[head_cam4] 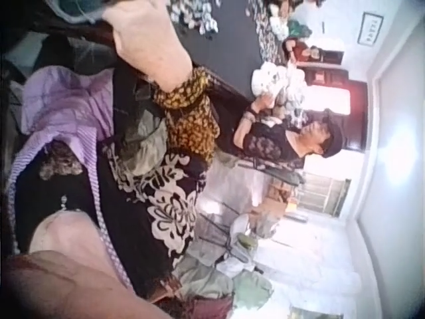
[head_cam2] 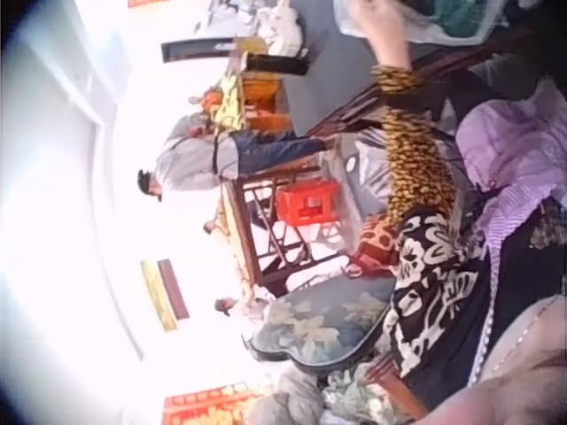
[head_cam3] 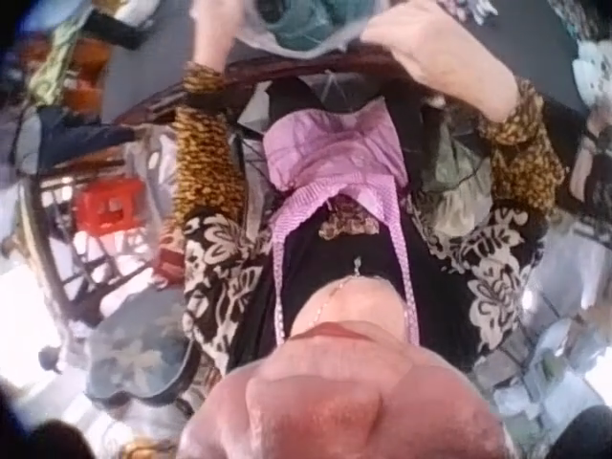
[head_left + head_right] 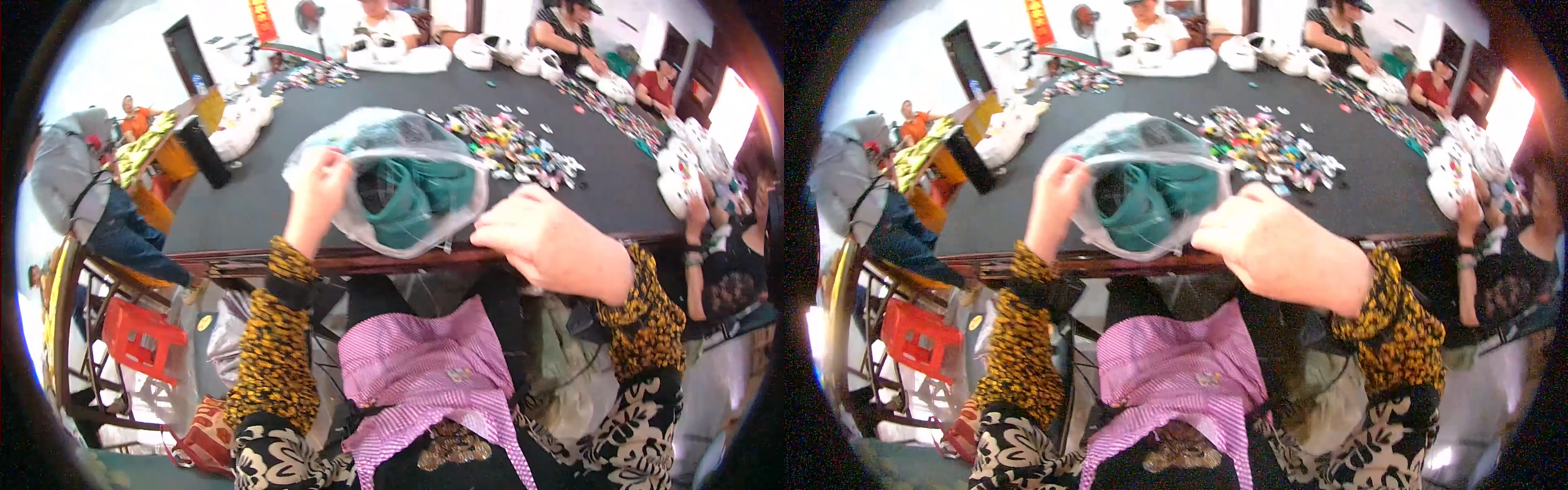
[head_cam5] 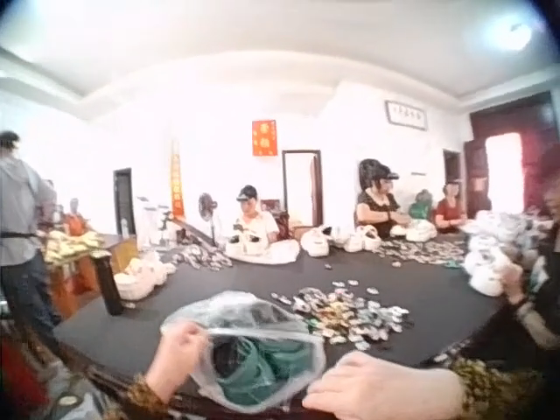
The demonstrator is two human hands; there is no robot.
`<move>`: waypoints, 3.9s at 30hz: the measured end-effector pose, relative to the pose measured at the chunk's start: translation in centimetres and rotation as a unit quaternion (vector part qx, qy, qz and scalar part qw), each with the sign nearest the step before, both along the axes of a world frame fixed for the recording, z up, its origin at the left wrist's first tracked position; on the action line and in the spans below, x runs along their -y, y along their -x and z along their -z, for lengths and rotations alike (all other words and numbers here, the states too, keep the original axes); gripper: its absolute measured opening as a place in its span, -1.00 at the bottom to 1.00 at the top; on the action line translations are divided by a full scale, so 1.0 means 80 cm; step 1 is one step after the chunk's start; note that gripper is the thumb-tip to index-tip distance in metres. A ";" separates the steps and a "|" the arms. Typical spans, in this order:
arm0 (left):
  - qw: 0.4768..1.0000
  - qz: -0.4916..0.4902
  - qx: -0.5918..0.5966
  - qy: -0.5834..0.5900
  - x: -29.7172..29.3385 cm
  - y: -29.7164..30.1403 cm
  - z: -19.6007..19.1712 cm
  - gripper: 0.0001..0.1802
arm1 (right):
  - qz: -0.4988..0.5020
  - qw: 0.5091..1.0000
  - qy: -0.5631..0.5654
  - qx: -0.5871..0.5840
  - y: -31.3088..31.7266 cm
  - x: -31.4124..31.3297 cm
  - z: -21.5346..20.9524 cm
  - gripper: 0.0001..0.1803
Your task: Applying decorative charms and accessories to clogs/shoes at a manufacturing table.
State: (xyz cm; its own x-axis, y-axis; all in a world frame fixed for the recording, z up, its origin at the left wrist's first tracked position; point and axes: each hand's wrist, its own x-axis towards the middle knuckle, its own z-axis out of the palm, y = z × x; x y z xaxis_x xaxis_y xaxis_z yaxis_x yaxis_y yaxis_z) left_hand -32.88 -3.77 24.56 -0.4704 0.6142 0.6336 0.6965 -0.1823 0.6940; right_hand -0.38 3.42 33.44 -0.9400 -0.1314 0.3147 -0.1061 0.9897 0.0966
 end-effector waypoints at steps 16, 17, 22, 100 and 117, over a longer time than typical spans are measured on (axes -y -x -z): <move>0.999 0.017 0.021 0.040 0.023 0.019 -0.003 -0.69 | 0.078 0.995 0.020 0.061 0.121 -0.034 0.031 -0.40; 0.999 0.009 -0.002 0.044 0.022 0.023 -0.001 -0.69 | 0.111 0.990 0.017 0.083 0.123 -0.033 0.029 -0.40; 0.998 -0.012 -0.023 0.062 0.015 0.039 0.009 -0.70 | 0.133 0.986 -0.010 0.099 0.132 -0.036 0.025 -0.38; 0.969 0.077 -0.026 0.235 0.003 0.049 0.003 -0.72 | 0.026 0.993 0.028 -0.111 -0.043 -0.022 0.026 -0.70; 0.911 0.229 -0.179 0.293 0.127 -0.049 0.015 0.15 | 0.103 0.964 0.215 -0.122 -0.011 -0.051 0.007 -0.78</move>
State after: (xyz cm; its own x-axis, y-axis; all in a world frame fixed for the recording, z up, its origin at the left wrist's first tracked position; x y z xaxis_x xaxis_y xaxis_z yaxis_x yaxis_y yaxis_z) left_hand -28.98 -13.96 23.34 0.0919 0.9762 0.1964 0.8413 -0.1816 0.5091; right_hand 0.51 7.50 32.88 -0.8236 0.2417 0.5131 0.0712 0.9416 -0.3292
